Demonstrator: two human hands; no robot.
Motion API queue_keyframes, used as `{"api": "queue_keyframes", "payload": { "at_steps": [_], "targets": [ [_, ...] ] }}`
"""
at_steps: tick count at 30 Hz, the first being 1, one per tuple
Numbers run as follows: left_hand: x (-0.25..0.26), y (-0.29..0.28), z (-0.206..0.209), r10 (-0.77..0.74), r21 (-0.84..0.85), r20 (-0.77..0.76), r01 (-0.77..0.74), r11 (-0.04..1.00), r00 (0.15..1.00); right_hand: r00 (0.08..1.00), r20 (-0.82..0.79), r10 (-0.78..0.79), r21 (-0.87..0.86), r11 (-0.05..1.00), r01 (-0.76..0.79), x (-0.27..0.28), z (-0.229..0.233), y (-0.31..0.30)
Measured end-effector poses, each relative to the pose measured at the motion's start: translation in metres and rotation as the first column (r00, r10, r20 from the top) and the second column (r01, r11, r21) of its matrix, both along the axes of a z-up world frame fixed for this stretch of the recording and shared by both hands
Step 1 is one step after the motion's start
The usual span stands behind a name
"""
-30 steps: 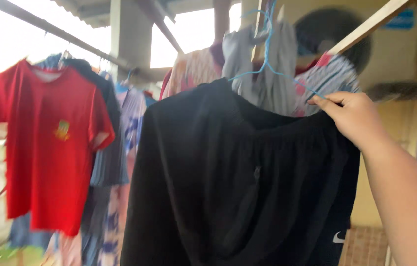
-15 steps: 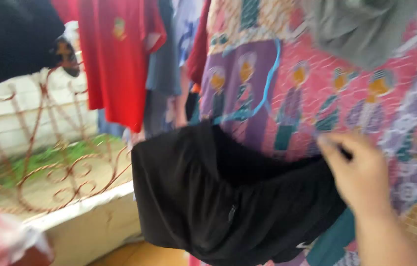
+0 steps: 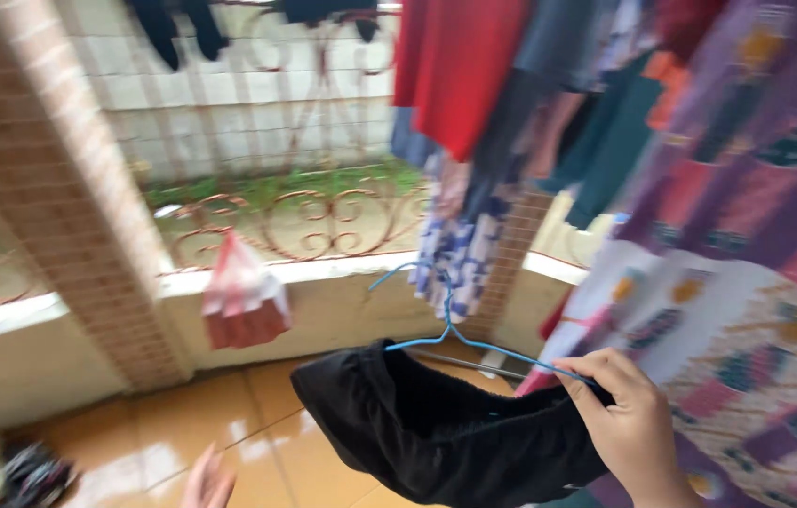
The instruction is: Folding a green shirt and then placing a black shirt onto a clothes hanger
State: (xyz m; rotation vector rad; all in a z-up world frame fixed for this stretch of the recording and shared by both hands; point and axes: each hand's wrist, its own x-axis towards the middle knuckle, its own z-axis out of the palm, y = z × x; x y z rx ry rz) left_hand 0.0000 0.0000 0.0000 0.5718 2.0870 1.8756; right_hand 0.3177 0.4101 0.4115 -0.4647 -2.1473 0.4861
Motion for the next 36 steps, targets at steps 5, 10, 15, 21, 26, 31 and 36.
{"api": "queue_keyframes", "payload": {
  "at_steps": [5, 10, 15, 21, 26, 31, 36],
  "targets": [
    [-0.008, -0.002, 0.219, -0.043, 0.149, -0.099, 0.057, 0.987, 0.994, 0.991, 0.038, 0.13, 0.071, 0.989, -0.133, -0.05, 0.01, -0.042],
    [0.013, -0.066, 0.267, -0.031, 0.136, -0.005, 0.031, 0.99, 1.0, 0.957, 0.065, 0.284, -0.12, 0.954, -0.275, -0.109, 0.001, -0.088],
    [0.028, -0.144, 0.258, 0.241, 0.022, 0.046, -0.242, 0.97, 0.969, 0.846, 0.125, 0.519, -0.235, 0.844, -0.483, -0.175, -0.035, -0.148],
    [0.05, -0.205, 0.264, 0.283, -0.285, 0.025, -0.265, 0.921, 0.959, 0.597, 0.369, 0.713, -0.74, 0.613, -0.275, -0.215, -0.07, -0.25],
    [0.057, -0.26, 0.289, 0.373, -0.232, 0.06, -0.35, 0.907, 0.926, 0.606, 0.124, 0.786, -0.824, 0.422, -0.379, -0.25, -0.125, -0.281],
    [0.065, -0.33, 0.276, 0.567, -0.124, -0.055, -0.569, 0.813, 0.822, 0.608, 0.134, 0.783, -0.843, 0.412, -0.345, -0.274, -0.097, -0.351],
    [0.086, -0.393, 0.276, 0.761, -0.027, -0.064, -0.764, 0.645, 0.645, 0.483, 0.168, 0.86, -0.827, 0.39, -0.406, -0.302, -0.103, -0.396]
  ]
}}
